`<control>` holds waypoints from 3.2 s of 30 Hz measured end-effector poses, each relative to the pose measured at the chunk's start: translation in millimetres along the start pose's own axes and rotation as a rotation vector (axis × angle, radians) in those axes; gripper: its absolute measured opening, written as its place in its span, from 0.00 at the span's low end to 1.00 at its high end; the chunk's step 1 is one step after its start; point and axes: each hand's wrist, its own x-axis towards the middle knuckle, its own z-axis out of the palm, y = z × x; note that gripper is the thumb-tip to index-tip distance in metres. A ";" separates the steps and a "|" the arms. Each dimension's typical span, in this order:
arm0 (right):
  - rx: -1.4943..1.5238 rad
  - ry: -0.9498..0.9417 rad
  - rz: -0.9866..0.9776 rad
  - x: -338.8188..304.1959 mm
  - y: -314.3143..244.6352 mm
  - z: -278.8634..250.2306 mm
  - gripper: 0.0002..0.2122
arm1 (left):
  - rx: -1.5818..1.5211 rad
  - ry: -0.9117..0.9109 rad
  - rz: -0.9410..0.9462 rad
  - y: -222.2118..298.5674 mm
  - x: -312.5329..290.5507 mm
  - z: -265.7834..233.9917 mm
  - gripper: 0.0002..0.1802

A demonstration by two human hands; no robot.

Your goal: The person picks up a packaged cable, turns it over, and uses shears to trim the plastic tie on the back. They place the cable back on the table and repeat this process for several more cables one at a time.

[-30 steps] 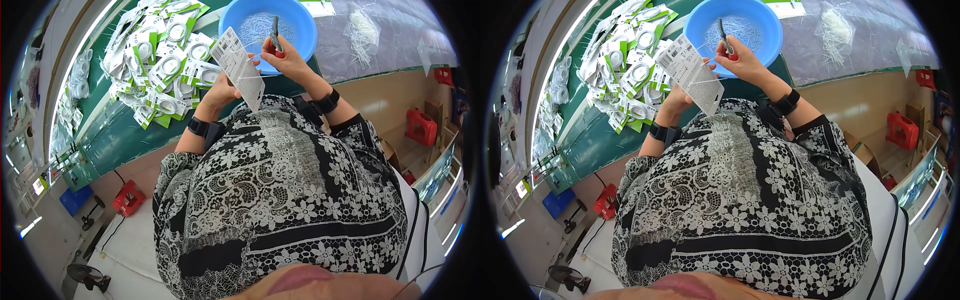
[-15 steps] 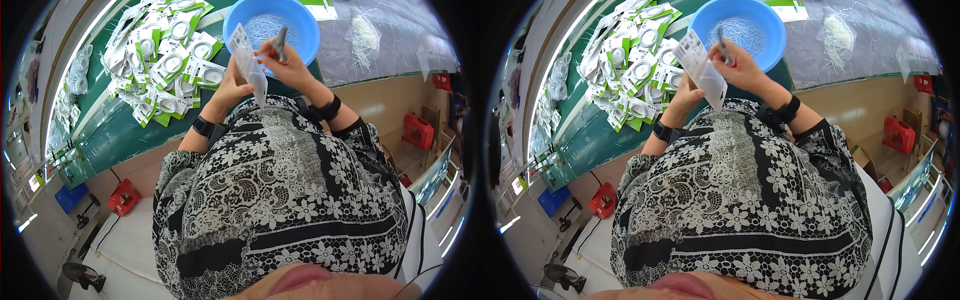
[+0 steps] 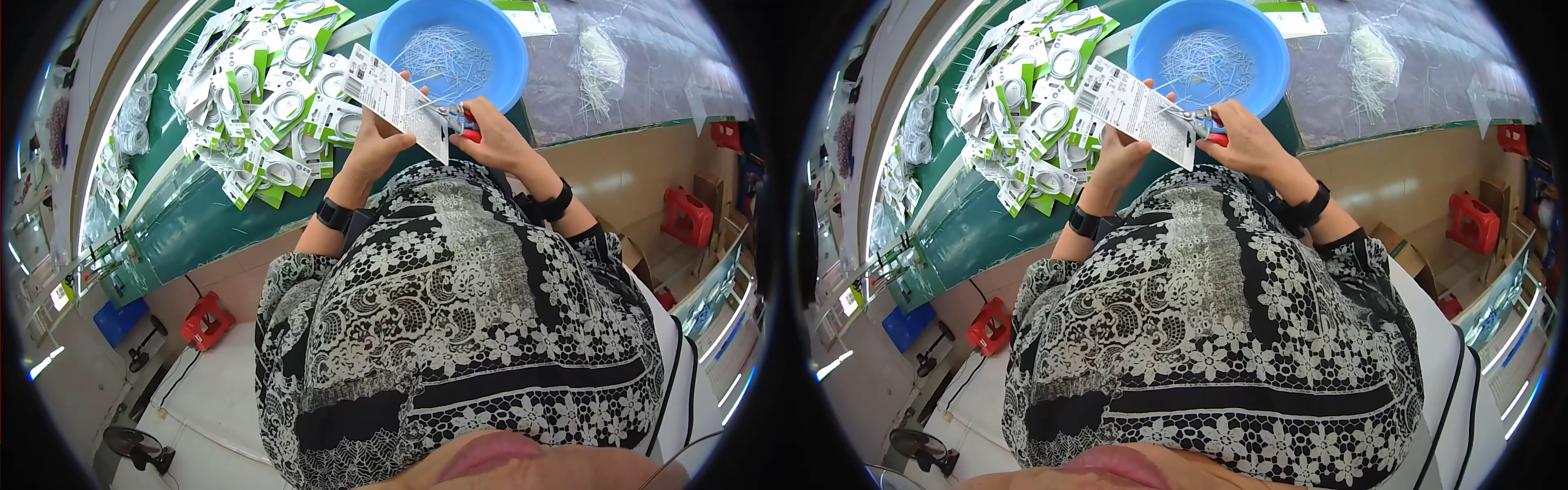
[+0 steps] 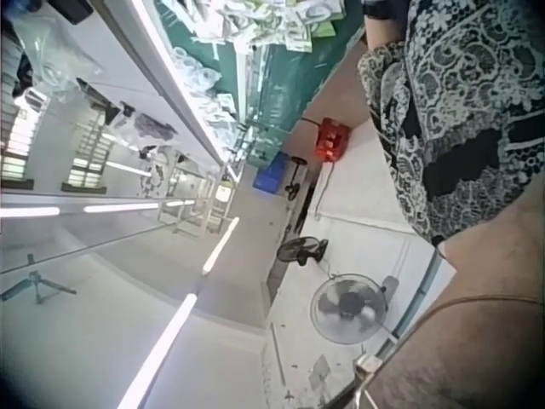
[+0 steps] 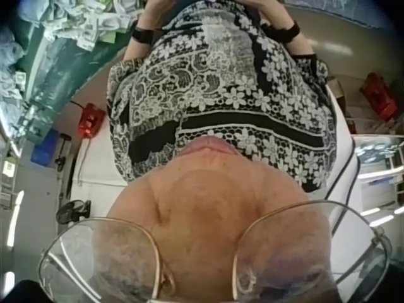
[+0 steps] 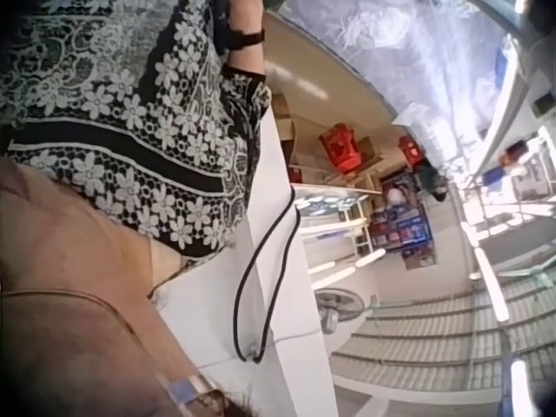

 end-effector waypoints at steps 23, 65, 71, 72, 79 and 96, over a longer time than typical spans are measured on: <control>0.028 -0.333 0.322 3.7 27.0 10.2 0.21 | -0.008 0.076 -0.196 -42.8 7.5 -8.6 0.47; 0.125 -0.365 0.326 -4.1 16.0 2.8 0.17 | 0.008 0.060 -0.116 -64.3 17.0 -18.9 0.47; 0.146 -0.427 0.284 -2.1 25.2 0.7 0.17 | 0.172 0.112 -0.090 -66.7 17.0 -31.2 0.40; 0.256 -0.437 0.360 -3.3 30.7 3.0 0.17 | 0.222 0.122 -0.086 -66.1 19.6 -35.2 0.38; 0.465 -0.443 0.524 -11.7 46.5 12.9 0.18 | -0.112 0.157 -0.197 -62.2 20.0 -39.0 0.27; -0.540 0.281 0.086 18.4 -13.2 -6.4 0.17 | 0.170 0.110 0.055 -53.4 13.9 -13.8 0.31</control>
